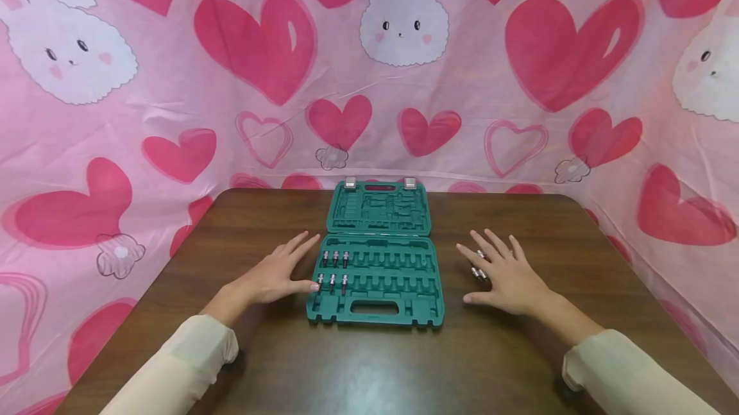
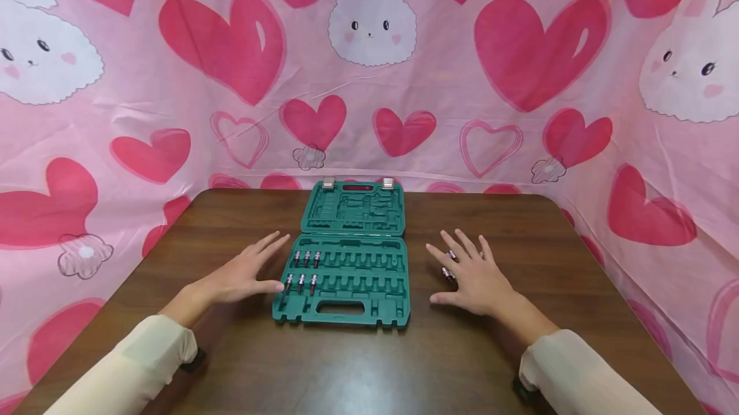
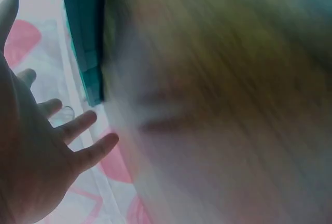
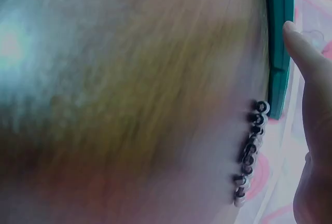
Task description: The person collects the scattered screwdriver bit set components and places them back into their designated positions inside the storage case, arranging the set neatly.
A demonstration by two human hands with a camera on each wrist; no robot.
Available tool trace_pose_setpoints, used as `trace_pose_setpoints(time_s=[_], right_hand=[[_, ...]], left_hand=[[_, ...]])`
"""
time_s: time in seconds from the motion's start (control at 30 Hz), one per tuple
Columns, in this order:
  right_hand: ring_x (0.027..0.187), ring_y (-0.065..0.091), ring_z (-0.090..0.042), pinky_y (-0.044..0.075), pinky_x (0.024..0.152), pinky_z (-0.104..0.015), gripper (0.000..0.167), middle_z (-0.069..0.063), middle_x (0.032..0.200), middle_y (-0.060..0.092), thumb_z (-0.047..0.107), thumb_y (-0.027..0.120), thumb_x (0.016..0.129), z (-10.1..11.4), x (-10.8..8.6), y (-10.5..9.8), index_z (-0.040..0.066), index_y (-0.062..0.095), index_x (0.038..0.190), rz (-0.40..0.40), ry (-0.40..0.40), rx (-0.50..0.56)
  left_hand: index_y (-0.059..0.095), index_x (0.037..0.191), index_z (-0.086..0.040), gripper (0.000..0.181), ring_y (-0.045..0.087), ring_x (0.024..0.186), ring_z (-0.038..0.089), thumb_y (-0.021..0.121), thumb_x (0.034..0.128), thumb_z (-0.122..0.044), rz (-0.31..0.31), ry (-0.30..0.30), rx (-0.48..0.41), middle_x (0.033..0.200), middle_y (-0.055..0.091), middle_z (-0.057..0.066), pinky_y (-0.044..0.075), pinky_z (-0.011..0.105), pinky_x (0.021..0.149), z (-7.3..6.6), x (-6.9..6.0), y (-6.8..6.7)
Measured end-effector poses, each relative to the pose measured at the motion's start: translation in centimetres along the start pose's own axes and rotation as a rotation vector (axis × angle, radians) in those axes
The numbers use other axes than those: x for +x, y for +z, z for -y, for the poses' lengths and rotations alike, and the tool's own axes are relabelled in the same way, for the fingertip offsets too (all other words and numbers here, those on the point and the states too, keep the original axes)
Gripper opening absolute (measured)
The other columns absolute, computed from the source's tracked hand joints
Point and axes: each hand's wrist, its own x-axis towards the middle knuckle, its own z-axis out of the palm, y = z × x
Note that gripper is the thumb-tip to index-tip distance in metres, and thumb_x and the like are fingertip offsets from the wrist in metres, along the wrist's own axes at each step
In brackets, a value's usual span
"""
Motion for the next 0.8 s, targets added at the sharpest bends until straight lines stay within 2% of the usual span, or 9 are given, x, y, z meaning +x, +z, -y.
trace_pose_setpoints(time_s=[0.23,0.33,0.47,0.57,0.8], right_hand=[[0.145,0.008,-0.037,-0.003,0.107,-0.066,0.098,-0.013,0.16,0.016,0.074,0.063,0.076,-1.0,-0.3,0.1,0.032,0.022,0.155,0.009,0.026,0.006],[0.145,0.009,-0.037,-0.001,0.107,-0.067,0.098,-0.013,0.159,0.017,0.073,0.064,0.076,-1.4,-0.5,0.2,0.032,0.023,0.155,0.005,0.03,0.019],[0.145,0.01,-0.037,0.003,0.106,-0.067,0.098,-0.012,0.16,0.017,0.071,0.067,0.075,-1.9,-0.6,0.4,0.033,0.025,0.155,-0.001,0.022,0.049],[0.144,0.011,-0.037,0.005,0.106,-0.068,0.098,-0.011,0.16,0.018,0.069,0.069,0.074,-2.2,-0.7,0.3,0.032,0.026,0.154,-0.011,0.008,0.069],[0.141,0.018,-0.04,0.011,0.104,-0.069,0.099,-0.01,0.159,0.02,0.064,0.075,0.072,-2.6,-0.9,-0.1,0.029,0.03,0.154,-0.031,0.004,0.103]], left_hand=[[0.016,0.157,-0.03,0.091,0.025,0.14,0.042,0.063,0.0847,-0.058,0.001,-0.007,-0.124,0.16,0.015,0.009,0.03,0.068,0.098,-0.4,0.1,0.0],[0.015,0.156,-0.035,0.089,0.029,0.139,0.038,0.064,0.0855,-0.056,0.017,-0.032,-0.19,0.159,0.016,0.007,0.032,0.065,0.099,-0.4,0.1,0.1],[0.013,0.156,-0.036,0.086,0.042,0.13,0.035,0.063,0.0876,-0.054,0.029,-0.052,-0.298,0.156,0.019,0.008,0.041,0.06,0.095,-0.5,-0.1,0.1],[0.014,0.157,-0.029,0.084,0.048,0.122,0.036,0.061,0.0904,-0.05,0.034,-0.046,-0.388,0.156,0.019,0.012,0.045,0.057,0.092,-0.7,0.0,0.0],[0.014,0.157,-0.026,0.08,0.05,0.119,0.033,0.057,0.0937,-0.047,0.071,-0.069,-0.514,0.154,0.021,0.016,0.044,0.054,0.094,-1.0,0.5,-0.2]])
